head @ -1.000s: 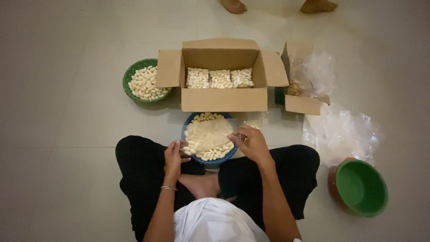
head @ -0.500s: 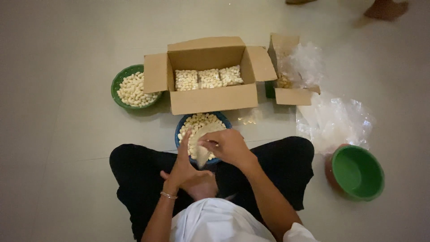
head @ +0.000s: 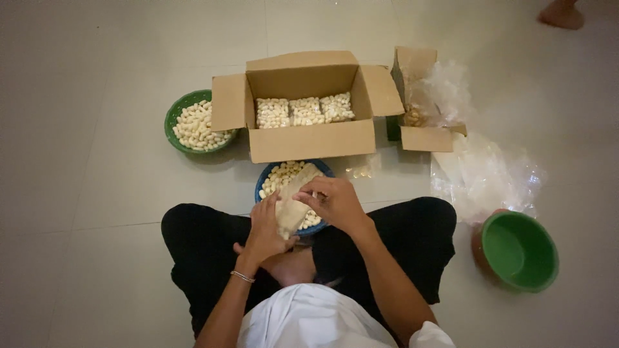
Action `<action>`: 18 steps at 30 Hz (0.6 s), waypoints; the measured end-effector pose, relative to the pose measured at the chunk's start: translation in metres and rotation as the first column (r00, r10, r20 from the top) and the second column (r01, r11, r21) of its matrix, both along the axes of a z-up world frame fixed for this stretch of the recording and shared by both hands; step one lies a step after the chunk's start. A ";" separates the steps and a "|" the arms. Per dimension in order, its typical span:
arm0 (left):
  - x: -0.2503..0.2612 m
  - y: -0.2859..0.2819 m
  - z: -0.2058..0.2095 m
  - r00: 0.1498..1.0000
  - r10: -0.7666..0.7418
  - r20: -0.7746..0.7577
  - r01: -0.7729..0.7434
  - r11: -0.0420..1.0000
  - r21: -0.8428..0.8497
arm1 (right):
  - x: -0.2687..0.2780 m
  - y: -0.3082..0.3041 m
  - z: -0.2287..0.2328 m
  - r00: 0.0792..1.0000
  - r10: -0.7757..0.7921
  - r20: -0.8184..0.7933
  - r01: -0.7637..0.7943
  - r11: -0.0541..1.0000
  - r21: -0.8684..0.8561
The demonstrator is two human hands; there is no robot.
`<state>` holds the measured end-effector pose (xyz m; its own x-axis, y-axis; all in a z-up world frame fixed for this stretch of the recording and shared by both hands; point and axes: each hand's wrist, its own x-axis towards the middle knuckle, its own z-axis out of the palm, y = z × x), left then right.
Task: A person sitting on the floor is manually packing small snacks from a bowl into plastic bags using a spoon and placing the finished bags into a cardboard box.
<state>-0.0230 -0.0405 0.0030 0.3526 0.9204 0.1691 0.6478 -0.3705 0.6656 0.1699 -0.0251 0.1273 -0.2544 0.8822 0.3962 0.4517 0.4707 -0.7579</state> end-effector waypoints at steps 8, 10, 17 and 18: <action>0.004 0.016 -0.024 0.988 0.140 0.065 -0.145 0.986 0.085 | -0.006 -0.003 -0.010 1.000 -0.015 -0.019 0.014 1.000 -0.020; -0.004 0.025 -0.025 0.981 0.141 0.131 -0.156 0.982 0.110 | 0.005 -0.002 -0.014 0.998 -0.042 -0.052 0.040 0.999 -0.027; -0.048 0.052 -0.040 0.980 0.120 0.158 -0.160 0.951 0.265 | 0.064 0.016 -0.088 0.619 -0.285 -0.732 0.167 0.958 -0.232; -0.052 0.055 -0.048 0.986 0.131 0.101 -0.158 0.924 0.349 | 0.070 0.017 -0.101 0.459 -0.384 -0.801 0.188 0.923 -0.335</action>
<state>-0.0754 0.0142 -0.0446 0.1941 0.8350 0.5148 0.6656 -0.4976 0.5561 0.2399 -0.0077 0.0264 0.3931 0.9135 0.1047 -0.3629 0.2588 -0.8952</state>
